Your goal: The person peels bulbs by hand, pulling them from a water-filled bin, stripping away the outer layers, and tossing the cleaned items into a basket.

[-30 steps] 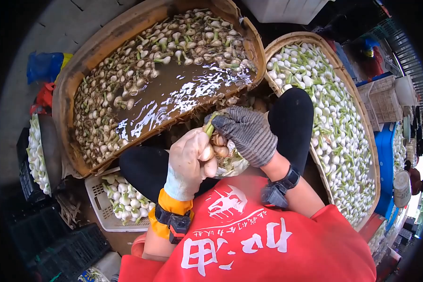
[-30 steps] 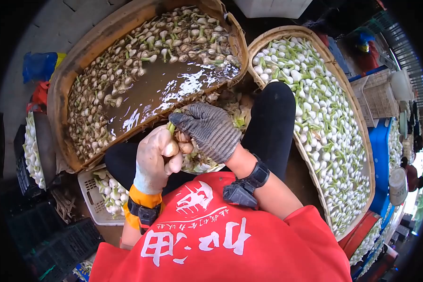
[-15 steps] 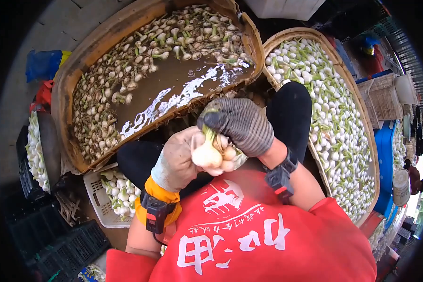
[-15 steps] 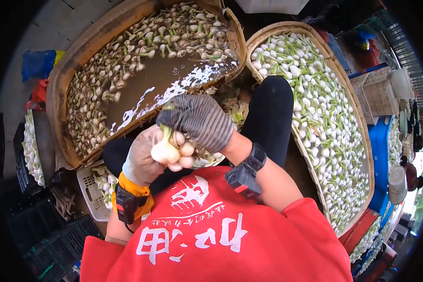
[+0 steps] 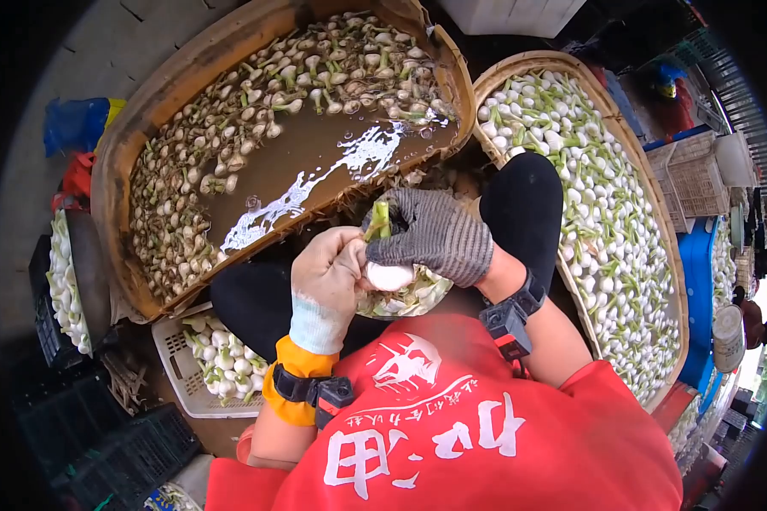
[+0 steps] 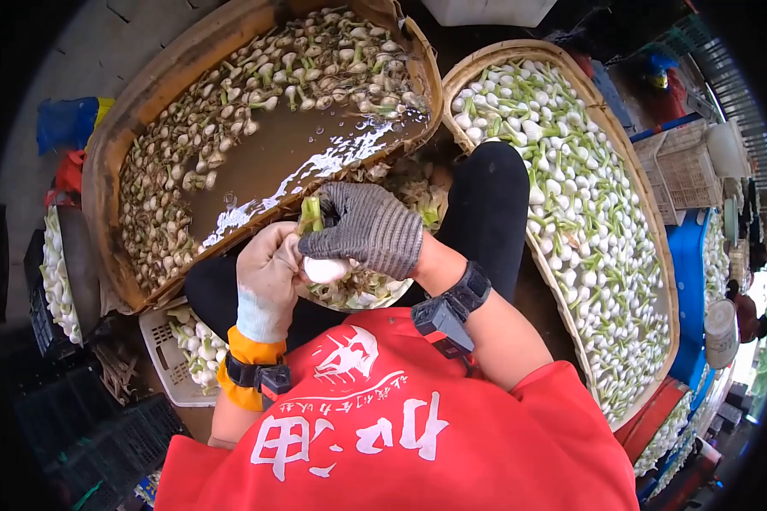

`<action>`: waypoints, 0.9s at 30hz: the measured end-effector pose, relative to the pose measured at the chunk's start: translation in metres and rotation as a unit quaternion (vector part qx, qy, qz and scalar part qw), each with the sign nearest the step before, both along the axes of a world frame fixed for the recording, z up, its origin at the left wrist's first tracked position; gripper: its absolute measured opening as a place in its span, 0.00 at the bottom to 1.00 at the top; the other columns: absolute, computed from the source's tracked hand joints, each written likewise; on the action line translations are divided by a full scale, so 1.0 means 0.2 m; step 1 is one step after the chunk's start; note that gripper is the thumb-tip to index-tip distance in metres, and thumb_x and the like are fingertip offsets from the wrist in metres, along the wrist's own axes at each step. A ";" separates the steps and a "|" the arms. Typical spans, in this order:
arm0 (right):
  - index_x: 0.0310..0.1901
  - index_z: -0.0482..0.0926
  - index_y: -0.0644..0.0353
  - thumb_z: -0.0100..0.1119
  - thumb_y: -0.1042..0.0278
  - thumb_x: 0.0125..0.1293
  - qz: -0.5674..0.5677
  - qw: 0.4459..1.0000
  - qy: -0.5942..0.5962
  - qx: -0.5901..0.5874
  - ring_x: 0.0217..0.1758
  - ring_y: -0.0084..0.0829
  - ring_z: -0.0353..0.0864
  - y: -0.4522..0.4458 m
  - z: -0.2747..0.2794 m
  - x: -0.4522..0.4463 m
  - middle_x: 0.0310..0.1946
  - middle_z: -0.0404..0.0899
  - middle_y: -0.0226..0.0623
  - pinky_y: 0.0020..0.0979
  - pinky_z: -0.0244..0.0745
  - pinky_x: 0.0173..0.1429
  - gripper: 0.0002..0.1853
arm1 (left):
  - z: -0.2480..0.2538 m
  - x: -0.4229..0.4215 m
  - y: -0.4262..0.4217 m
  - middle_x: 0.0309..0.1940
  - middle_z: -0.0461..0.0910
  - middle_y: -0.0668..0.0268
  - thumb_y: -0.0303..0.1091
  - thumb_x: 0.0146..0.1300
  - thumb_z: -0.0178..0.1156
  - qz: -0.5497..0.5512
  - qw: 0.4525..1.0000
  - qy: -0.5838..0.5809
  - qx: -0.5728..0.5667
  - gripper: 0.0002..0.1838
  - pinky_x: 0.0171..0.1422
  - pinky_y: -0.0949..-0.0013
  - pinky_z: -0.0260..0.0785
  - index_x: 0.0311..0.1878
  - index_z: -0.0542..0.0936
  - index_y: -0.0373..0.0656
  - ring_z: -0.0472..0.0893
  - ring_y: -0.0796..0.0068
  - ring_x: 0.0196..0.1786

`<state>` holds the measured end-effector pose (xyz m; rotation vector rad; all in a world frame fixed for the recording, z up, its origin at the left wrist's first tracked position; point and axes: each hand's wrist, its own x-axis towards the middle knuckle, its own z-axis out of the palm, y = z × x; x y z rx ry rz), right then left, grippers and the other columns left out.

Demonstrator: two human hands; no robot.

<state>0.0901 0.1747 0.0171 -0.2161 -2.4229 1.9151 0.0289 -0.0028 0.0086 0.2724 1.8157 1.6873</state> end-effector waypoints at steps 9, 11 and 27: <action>0.51 0.75 0.64 0.60 0.72 0.69 -0.263 0.906 0.110 -0.312 0.45 0.22 0.80 0.06 -0.07 0.10 0.42 0.79 0.31 0.23 0.77 0.51 0.12 | 0.06 -0.02 -0.10 0.37 0.80 0.66 0.41 0.75 0.53 0.093 0.958 -0.062 0.263 0.18 0.31 0.85 0.64 0.54 0.74 0.33 0.74 0.87 0.31; 0.51 0.73 0.64 0.58 0.73 0.71 -0.275 0.889 0.138 -0.341 0.45 0.21 0.80 0.11 -0.12 0.10 0.42 0.79 0.31 0.23 0.77 0.50 0.11 | 0.01 -0.06 -0.10 0.39 0.80 0.62 0.25 0.73 0.46 -0.012 0.997 0.052 0.060 0.12 0.28 0.82 0.63 0.55 0.74 0.36 0.74 0.85 0.28; 0.44 0.79 0.65 0.59 0.69 0.70 -0.204 0.979 0.009 -0.019 0.35 0.21 0.77 0.14 -0.32 -0.01 0.32 0.81 0.31 0.25 0.73 0.43 0.08 | -0.17 -0.49 -1.14 0.44 0.80 0.63 0.25 0.63 0.58 0.429 0.834 0.280 -0.203 0.18 0.37 0.79 0.72 0.57 0.75 0.35 0.78 0.78 0.34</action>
